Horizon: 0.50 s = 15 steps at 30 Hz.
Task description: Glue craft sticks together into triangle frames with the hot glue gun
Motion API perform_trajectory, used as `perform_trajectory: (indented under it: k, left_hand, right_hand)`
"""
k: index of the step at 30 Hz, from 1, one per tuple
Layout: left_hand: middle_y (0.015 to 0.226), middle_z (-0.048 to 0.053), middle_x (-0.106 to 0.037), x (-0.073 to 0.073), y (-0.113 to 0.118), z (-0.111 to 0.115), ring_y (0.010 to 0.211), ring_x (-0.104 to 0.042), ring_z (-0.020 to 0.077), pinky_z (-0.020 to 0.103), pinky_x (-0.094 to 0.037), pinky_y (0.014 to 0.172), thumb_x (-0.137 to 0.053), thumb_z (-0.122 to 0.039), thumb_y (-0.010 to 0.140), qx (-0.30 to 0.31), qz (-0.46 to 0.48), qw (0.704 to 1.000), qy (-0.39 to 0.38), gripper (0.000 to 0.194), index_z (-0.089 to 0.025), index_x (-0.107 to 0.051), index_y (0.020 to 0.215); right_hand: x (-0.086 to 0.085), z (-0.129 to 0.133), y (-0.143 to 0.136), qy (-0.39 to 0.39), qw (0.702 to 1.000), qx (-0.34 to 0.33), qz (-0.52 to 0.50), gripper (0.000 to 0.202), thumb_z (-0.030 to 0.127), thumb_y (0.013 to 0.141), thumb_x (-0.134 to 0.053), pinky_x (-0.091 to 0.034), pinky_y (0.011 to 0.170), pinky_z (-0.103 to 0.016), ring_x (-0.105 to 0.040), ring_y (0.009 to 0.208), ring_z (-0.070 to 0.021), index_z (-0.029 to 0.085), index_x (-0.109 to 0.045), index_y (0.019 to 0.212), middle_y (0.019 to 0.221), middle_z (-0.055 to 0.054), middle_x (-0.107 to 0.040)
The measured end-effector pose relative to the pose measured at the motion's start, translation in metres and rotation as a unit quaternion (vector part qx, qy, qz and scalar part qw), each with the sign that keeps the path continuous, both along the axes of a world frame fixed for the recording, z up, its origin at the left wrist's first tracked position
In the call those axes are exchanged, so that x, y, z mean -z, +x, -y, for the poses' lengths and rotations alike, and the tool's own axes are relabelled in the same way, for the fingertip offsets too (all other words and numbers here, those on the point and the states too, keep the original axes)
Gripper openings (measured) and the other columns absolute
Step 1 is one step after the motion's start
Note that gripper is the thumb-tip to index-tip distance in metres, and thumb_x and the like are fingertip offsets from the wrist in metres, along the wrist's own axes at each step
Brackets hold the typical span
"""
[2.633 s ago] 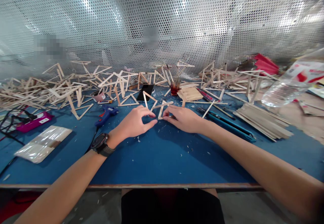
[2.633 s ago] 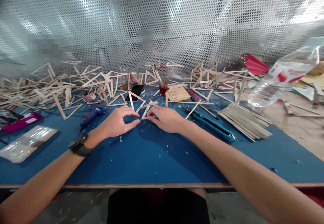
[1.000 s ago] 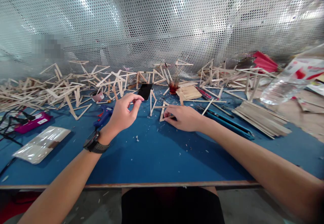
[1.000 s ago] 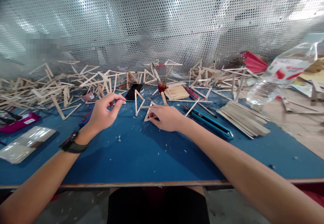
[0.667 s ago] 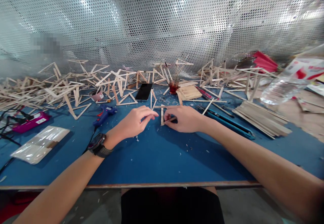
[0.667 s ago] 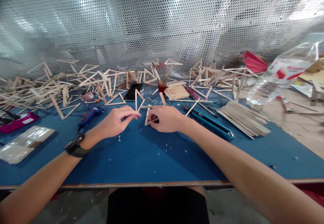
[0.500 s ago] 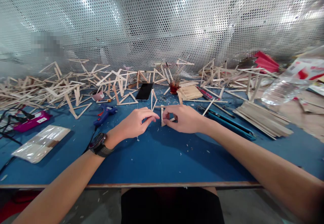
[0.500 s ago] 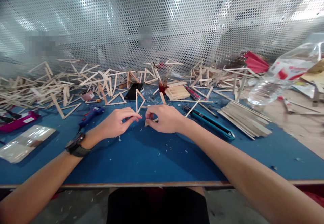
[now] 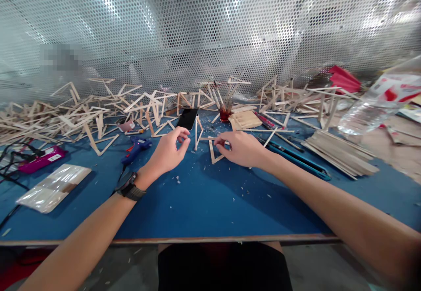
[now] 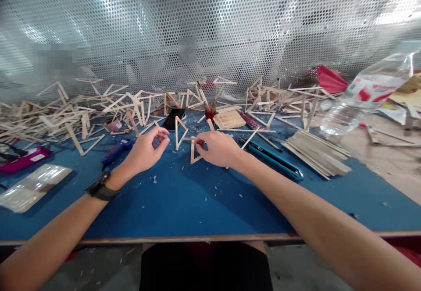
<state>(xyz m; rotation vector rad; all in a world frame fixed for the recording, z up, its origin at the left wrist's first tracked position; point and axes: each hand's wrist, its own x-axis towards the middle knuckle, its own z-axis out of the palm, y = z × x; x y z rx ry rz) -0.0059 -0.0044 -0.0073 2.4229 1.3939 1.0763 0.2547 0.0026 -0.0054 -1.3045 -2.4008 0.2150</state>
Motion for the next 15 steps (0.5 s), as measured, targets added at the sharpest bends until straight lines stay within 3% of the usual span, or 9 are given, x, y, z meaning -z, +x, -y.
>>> perform_trajectory:
  k: [5,11,15]
  left_hand:
    - [0.102,0.008,-0.073,0.011,0.004,-0.006,0.092,-0.068,0.0225,0.037,-0.054,0.081,-0.062,-0.04,0.095,0.004,-0.022,1.0,-0.021,0.031,-0.019,-0.065,0.117]
    - [0.092,0.005,-0.074,0.011,0.009,-0.008,0.084,-0.066,0.0203,0.034,-0.05,0.076,-0.054,-0.035,0.099,0.033,-0.044,0.998,-0.011,0.023,-0.02,-0.07,0.091]
    - [0.092,0.005,-0.075,0.011,0.012,-0.009,0.08,-0.066,0.0199,0.031,-0.049,0.073,-0.058,-0.039,0.097,0.014,-0.016,0.999,-0.024,0.025,-0.019,-0.072,0.091]
  right_hand:
    - [0.004,0.0,0.0,-0.015,1.0,0.002,0.027,0.02,0.03,0.093,-0.055,-0.035,0.057,-0.028,-0.061,0.07,-0.0177,0.027,-0.074,0.1,0.092,-0.003,-0.075]
    - [0.004,0.002,-0.002,-0.02,0.999,-0.007,0.036,0.02,0.032,0.094,-0.056,-0.033,0.053,-0.027,-0.061,0.069,-0.0172,0.027,-0.074,0.099,0.092,-0.004,-0.075]
    - [0.001,0.003,-0.002,-0.027,0.999,-0.013,0.042,0.019,0.03,0.094,-0.056,-0.033,0.052,-0.026,-0.061,0.068,-0.0157,0.025,-0.073,0.1,0.092,-0.004,-0.075]
